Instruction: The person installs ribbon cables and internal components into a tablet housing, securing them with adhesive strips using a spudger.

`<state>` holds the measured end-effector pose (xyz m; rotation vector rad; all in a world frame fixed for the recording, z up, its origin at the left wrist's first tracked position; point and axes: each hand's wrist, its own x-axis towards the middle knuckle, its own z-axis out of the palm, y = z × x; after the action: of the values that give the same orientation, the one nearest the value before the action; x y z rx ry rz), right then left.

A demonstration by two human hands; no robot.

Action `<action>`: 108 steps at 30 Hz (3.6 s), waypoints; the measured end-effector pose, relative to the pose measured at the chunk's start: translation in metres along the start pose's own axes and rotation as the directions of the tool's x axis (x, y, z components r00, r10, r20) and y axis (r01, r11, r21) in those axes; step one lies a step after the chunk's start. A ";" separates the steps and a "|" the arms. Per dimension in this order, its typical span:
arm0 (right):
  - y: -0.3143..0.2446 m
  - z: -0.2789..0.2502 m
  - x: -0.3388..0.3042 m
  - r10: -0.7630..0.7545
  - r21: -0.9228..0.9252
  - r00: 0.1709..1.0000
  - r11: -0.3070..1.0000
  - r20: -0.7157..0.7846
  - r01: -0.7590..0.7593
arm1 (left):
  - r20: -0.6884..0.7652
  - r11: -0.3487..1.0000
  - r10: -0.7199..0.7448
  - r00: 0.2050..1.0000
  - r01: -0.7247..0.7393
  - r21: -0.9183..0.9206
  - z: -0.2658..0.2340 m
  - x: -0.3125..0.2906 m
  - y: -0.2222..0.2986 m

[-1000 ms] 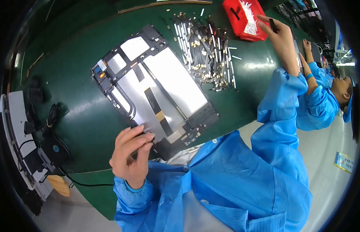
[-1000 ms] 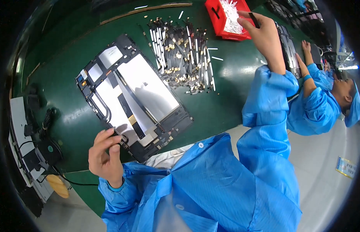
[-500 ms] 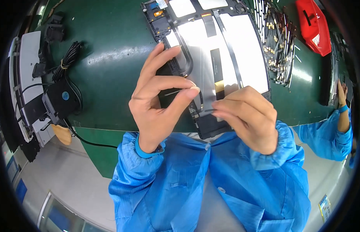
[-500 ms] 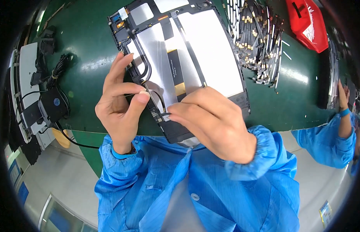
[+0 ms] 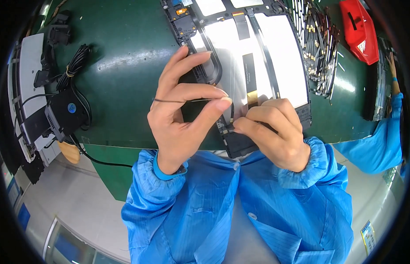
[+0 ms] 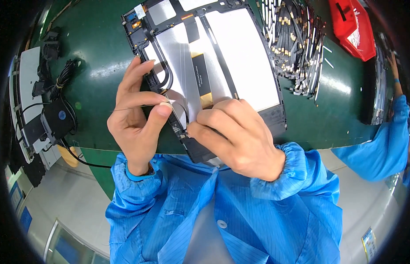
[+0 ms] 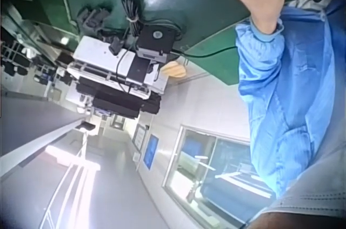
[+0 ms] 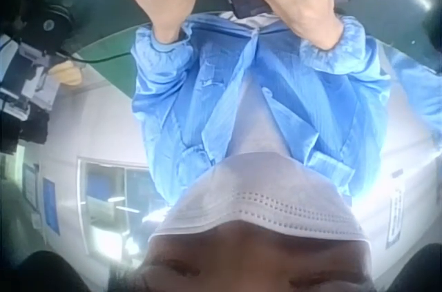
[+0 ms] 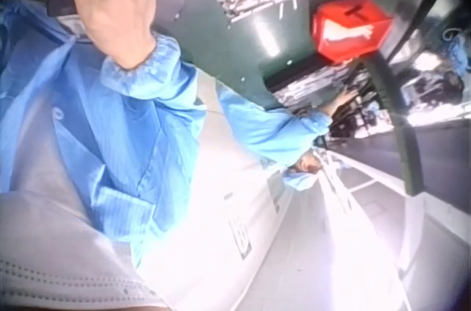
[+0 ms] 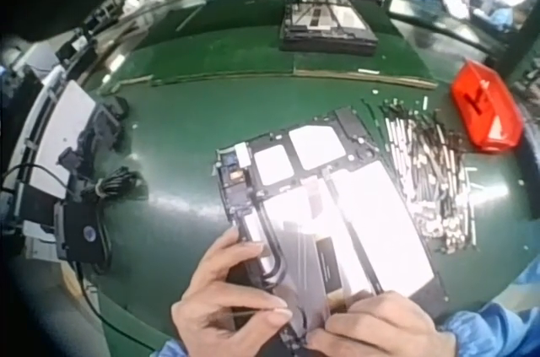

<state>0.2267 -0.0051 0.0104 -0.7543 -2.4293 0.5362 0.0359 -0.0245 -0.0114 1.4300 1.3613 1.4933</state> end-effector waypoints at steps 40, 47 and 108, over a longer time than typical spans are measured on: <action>-0.006 -0.004 0.005 0.014 -0.070 0.999 0.997 0.029 -0.012 | 0.328 0.857 0.145 0.933 -0.284 0.430 -0.001 0.046 0.000; -0.009 -0.007 0.008 0.034 -0.070 0.999 0.997 0.038 -0.031 | 0.272 0.967 0.035 0.962 -0.101 0.232 0.005 0.042 0.001; 0.130 -0.130 0.125 0.788 0.932 0.611 0.270 -0.069 -0.243 | -0.242 0.998 0.051 0.969 -0.055 -0.010 0.041 0.120 -0.017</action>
<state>0.2681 0.1978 0.0920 -1.0589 -0.9717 1.4661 0.0495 0.1020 0.0007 1.3160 1.4596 1.7553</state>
